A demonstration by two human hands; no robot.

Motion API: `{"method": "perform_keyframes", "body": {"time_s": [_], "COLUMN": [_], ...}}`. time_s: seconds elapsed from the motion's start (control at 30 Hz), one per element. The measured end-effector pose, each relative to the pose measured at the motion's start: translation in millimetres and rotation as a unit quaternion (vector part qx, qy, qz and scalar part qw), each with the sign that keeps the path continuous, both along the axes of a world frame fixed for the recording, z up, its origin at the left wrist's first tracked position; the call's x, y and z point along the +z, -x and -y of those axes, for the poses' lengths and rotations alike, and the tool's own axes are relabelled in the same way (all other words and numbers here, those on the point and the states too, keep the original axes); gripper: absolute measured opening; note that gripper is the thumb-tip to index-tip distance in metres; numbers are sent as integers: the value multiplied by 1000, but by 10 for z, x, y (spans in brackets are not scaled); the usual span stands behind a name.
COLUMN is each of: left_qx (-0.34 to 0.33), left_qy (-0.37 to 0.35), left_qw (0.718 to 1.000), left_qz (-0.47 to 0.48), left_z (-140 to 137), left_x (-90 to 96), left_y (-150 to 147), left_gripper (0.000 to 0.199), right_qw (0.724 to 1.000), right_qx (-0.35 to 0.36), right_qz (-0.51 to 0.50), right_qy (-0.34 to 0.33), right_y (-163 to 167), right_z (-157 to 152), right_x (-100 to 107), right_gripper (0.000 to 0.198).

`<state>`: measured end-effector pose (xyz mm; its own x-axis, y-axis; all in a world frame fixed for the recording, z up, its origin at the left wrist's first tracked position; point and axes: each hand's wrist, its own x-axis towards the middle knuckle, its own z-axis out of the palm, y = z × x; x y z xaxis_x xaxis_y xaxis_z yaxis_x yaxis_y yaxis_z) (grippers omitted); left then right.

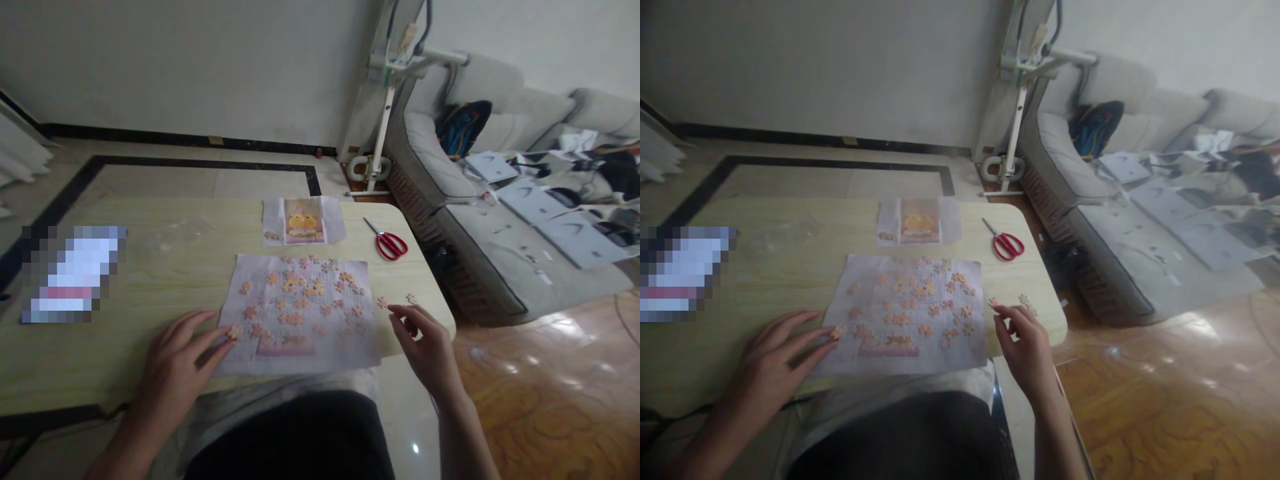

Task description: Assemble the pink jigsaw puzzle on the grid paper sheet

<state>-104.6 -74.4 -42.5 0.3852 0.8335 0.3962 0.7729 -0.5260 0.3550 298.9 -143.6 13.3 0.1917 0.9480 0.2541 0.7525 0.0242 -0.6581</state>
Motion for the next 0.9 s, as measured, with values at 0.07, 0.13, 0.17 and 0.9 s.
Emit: {"method": "perform_keyframes", "body": {"time_s": [0.07,0.13,0.17,0.9], "left_qx": [-8,-20,-28,-6], "left_qy": [-4,-9,-8,6], "left_qw": [1000,1000,1000,1000], "left_qz": [1,-1,-2,-9], "left_z": [-14,-26,-30,28], "left_x": [15,27,33,46], "left_y": [-3,-4,-5,40], "left_gripper": [33,27,25,24], "right_qw": [1000,1000,1000,983], "right_qx": [5,8,7,146], "right_qz": [-4,-5,-7,-5], "right_qy": [5,9,10,116], "right_y": [-3,-15,-25,496], "right_z": [-1,-1,-1,80], "right_x": [-7,-11,-14,-125], "right_gripper": [16,16,16,22]}}
